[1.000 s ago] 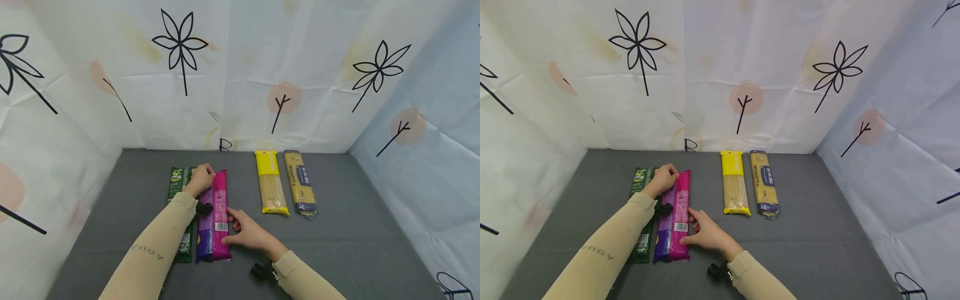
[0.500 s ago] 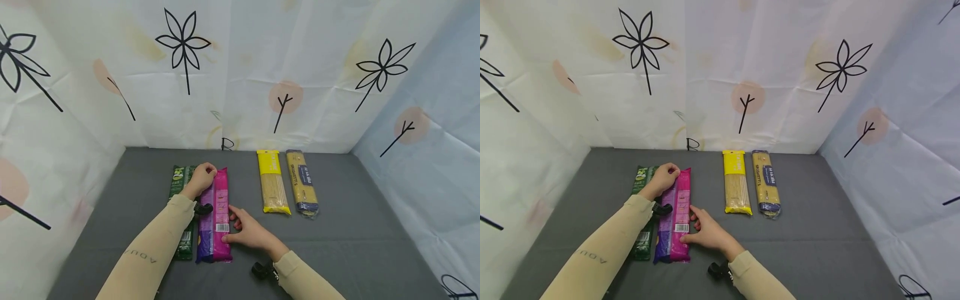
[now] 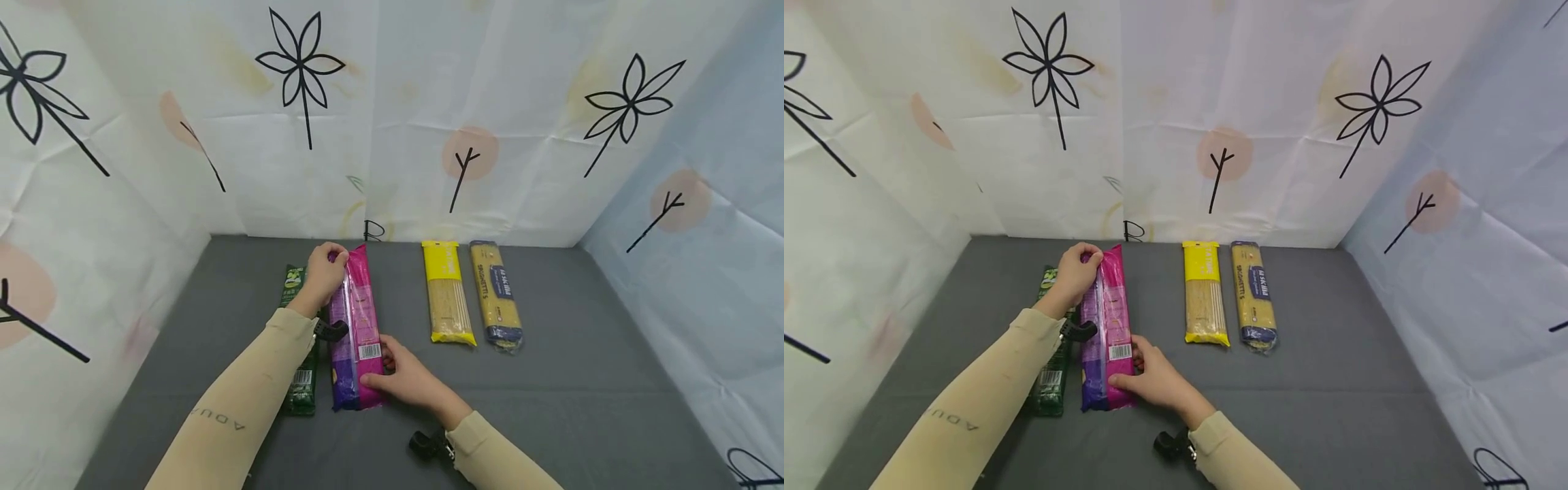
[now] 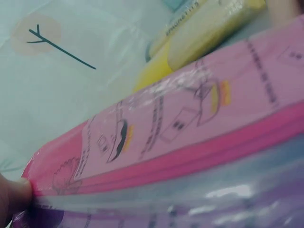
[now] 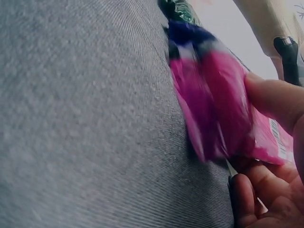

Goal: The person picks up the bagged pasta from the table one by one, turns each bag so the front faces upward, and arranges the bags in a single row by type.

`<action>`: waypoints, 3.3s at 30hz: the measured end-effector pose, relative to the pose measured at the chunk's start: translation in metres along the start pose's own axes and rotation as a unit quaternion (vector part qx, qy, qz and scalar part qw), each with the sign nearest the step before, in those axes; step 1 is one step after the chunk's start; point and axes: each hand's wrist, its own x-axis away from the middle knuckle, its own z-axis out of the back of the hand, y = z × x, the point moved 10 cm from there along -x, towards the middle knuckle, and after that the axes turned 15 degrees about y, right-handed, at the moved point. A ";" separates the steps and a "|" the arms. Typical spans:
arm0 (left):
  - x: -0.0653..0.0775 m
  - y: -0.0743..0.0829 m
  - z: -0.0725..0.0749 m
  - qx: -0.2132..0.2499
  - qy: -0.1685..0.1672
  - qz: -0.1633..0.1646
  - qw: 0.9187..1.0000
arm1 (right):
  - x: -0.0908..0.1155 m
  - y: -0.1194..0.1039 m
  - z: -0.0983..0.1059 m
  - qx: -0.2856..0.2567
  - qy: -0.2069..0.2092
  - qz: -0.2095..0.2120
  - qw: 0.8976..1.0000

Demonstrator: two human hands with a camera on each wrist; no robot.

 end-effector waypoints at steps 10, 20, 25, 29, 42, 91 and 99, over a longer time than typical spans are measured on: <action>0.001 0.006 0.013 0.060 0.051 0.048 0.996 | 0.005 -0.009 0.006 -0.108 0.056 -0.019 0.992; 0.005 0.022 0.014 0.065 0.054 0.017 0.996 | 0.003 -0.009 0.007 -0.188 0.050 -0.039 0.980; 0.007 0.030 0.014 0.062 0.055 -0.027 0.996 | 0.004 -0.010 0.009 -0.188 0.060 -0.047 0.979; 0.008 0.031 0.011 0.043 0.055 -0.066 0.995 | 0.004 -0.011 0.011 -0.185 0.063 -0.049 0.979; 0.026 0.033 -0.005 -0.006 -0.026 -0.090 0.996 | 0.002 -0.032 0.034 -0.047 0.109 0.005 0.993; 0.062 -0.006 0.009 0.221 -0.017 0.162 0.962 | 0.035 -0.111 0.034 0.431 0.299 0.301 0.796; 0.059 0.000 0.016 0.224 -0.002 0.158 0.962 | 0.036 -0.107 0.038 0.382 0.288 0.305 0.824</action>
